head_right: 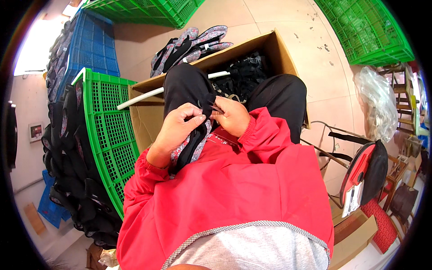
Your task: The person sits on the floor and uses a small blade to trim loose threads and excess fabric from the edges of black slippers. They pick up each slipper from a cardboard box, trim the edges, and place the finished slipper into a green plastic crate.
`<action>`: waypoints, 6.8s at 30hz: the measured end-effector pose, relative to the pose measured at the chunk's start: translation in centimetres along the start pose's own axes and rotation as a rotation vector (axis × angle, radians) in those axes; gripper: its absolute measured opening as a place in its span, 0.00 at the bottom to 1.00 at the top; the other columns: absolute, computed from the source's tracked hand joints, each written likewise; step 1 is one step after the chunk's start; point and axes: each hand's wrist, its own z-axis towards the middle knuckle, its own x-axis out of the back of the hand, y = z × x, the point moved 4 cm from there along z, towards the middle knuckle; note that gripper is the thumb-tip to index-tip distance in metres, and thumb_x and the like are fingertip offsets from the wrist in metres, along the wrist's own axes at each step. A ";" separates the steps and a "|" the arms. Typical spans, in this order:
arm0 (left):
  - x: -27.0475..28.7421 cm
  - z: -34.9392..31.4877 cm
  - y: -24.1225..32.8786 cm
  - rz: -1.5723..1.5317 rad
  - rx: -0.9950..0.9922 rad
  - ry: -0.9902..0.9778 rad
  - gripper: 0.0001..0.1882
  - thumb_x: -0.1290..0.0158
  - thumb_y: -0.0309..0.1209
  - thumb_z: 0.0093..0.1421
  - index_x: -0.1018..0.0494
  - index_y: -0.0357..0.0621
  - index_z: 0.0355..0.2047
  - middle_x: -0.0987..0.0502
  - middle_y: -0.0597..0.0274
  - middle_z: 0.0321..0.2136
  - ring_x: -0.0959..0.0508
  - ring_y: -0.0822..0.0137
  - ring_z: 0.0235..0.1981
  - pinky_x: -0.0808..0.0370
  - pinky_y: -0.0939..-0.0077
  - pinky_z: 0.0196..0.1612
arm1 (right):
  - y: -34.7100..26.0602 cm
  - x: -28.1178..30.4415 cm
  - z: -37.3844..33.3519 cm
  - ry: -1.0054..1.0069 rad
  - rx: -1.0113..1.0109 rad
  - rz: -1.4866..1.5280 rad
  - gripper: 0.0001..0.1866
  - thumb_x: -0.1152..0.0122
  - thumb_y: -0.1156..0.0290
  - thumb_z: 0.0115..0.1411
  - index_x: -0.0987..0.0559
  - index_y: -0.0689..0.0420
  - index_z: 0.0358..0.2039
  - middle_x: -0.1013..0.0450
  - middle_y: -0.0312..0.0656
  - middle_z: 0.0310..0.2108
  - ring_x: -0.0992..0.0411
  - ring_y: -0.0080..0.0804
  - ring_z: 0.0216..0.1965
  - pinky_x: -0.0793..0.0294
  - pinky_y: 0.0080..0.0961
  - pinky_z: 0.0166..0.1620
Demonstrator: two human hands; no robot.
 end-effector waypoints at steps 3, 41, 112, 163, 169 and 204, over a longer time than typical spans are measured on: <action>0.1 -0.1 -0.8 -0.049 0.024 -0.005 0.07 0.43 0.27 0.58 0.23 0.34 0.30 0.24 0.56 0.30 0.24 0.59 0.36 0.29 0.70 0.40 | -0.7 0.4 0.3 -0.032 0.084 -0.212 0.15 0.38 0.79 0.58 0.24 0.59 0.46 0.25 0.43 0.35 0.26 0.32 0.38 0.27 0.28 0.41; 0.0 -0.1 -2.8 -0.736 0.026 -0.072 0.10 0.48 0.27 0.62 0.29 0.33 0.27 0.31 0.67 0.33 0.34 0.75 0.35 0.39 0.82 0.41 | 5.2 7.2 -2.1 -0.103 -0.532 0.731 0.11 0.37 0.74 0.59 0.28 0.53 0.41 0.30 0.37 0.31 0.34 0.17 0.25 0.40 0.13 0.22; -1.1 4.1 -2.2 -0.749 0.438 -0.102 0.06 0.43 0.26 0.60 0.24 0.34 0.32 0.21 0.61 0.26 0.23 0.73 0.26 0.25 0.81 0.30 | -1.8 1.2 -0.5 -0.111 -0.399 -0.100 0.10 0.45 0.65 0.68 0.32 0.57 0.33 0.32 0.33 0.25 0.33 0.18 0.25 0.33 0.18 0.29; 0.0 -2.9 4.1 0.354 -0.687 0.480 0.15 0.40 0.14 0.40 0.28 0.37 0.30 0.24 0.54 0.25 0.23 0.55 0.26 0.25 0.66 0.30 | 2.7 8.2 0.1 0.305 -0.390 0.111 0.19 0.39 0.62 0.64 0.28 0.63 0.48 0.27 0.33 0.30 0.36 0.16 0.22 0.35 0.16 0.26; -0.1 -3.0 4.1 0.419 -0.680 0.437 0.15 0.39 0.14 0.41 0.25 0.38 0.31 0.23 0.55 0.27 0.22 0.56 0.28 0.24 0.68 0.32 | -3.1 5.1 -1.9 -0.088 -0.414 0.374 0.19 0.51 0.57 0.71 0.36 0.61 0.50 0.31 0.36 0.35 0.31 0.19 0.36 0.29 0.18 0.42; -0.8 -3.3 3.7 0.539 -0.940 0.576 0.08 0.38 0.17 0.40 0.27 0.40 0.19 0.27 0.59 0.26 0.23 0.61 0.27 0.25 0.71 0.27 | -6.7 1.8 -2.5 -0.148 -0.208 -0.092 0.10 0.41 0.69 0.65 0.26 0.62 0.42 0.29 0.39 0.37 0.29 0.25 0.40 0.31 0.21 0.46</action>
